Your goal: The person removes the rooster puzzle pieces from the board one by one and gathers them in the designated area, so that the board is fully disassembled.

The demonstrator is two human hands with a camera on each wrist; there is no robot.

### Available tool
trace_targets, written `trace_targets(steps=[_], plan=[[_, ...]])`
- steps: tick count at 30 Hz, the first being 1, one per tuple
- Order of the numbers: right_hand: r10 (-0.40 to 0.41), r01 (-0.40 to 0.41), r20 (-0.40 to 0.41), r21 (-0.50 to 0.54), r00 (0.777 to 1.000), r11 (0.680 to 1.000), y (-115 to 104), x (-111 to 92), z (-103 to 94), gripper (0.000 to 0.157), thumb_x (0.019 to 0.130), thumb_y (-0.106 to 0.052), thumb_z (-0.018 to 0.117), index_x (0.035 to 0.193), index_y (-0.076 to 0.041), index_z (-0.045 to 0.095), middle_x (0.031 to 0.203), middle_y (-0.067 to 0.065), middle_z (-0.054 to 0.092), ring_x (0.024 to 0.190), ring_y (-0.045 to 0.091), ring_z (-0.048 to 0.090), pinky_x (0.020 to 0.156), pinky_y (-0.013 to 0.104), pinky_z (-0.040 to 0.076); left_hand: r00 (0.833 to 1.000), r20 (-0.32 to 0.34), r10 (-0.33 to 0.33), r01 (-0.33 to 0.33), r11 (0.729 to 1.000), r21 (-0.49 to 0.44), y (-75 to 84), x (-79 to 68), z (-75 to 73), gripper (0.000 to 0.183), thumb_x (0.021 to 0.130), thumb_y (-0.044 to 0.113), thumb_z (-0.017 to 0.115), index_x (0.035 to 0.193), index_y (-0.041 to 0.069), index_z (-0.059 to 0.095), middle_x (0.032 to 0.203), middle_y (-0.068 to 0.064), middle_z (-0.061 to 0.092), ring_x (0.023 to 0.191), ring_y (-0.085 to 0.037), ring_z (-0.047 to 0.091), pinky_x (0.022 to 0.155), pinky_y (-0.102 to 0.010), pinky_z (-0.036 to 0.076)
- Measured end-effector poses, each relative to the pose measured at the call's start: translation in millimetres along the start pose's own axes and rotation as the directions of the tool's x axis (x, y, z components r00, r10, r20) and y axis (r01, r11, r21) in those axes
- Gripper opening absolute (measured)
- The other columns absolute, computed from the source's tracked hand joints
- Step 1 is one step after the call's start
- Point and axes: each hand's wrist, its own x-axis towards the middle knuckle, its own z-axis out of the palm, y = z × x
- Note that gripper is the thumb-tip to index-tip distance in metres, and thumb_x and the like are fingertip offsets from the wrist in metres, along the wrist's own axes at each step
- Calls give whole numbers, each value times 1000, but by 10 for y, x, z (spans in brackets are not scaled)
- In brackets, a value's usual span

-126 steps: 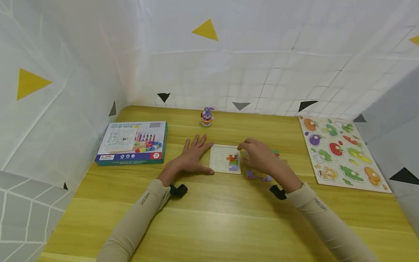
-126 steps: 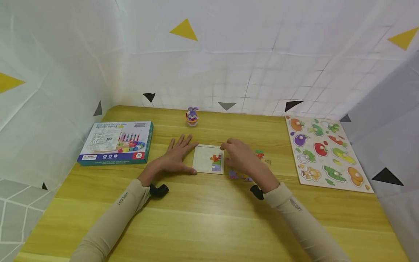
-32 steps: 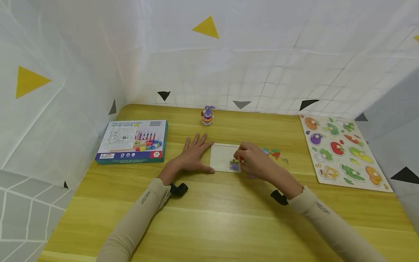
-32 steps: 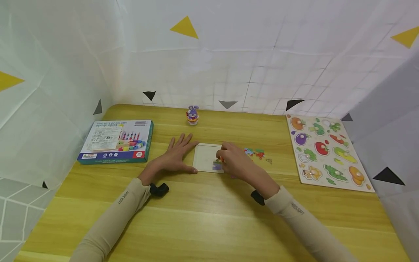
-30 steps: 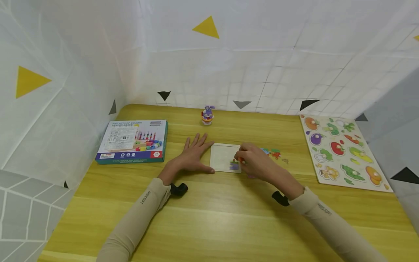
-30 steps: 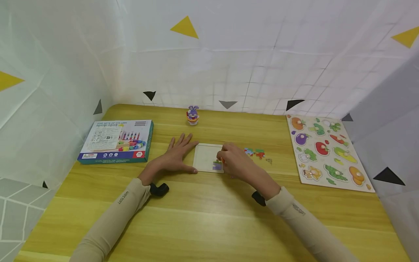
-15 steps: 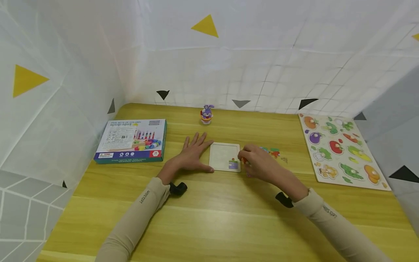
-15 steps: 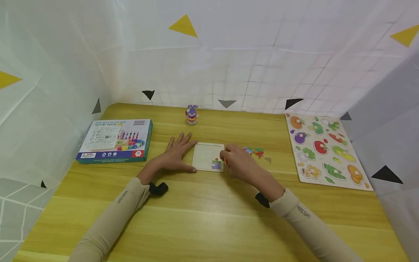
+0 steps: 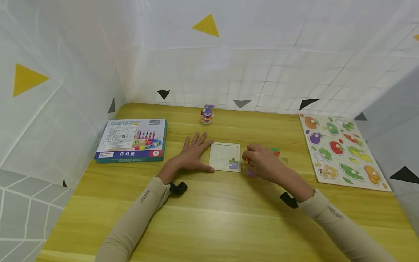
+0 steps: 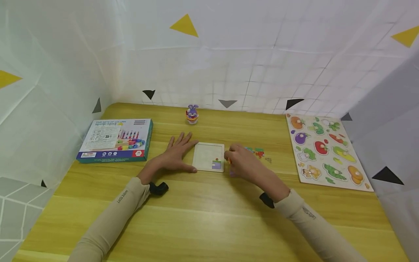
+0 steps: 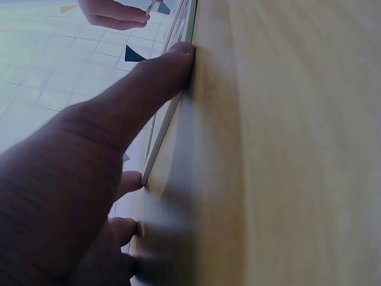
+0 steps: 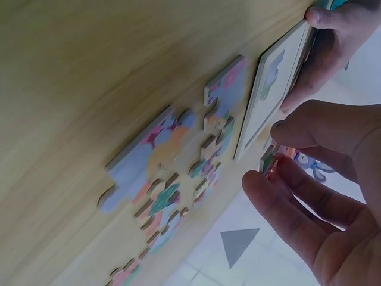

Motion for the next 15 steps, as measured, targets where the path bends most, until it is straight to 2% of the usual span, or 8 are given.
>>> trace_targets(steps=[15], plan=[[57, -57, 3, -16, 998, 998, 107, -153, -55, 20, 76, 6, 80, 91, -5, 72, 91, 6, 60, 80, 19, 56, 62, 31, 51, 1000, -5, -4, 4, 1000, 20, -9, 9, 12, 112, 76, 73, 71, 162, 22, 20, 167, -11, -4, 151, -35, -12, 115, -59, -12]])
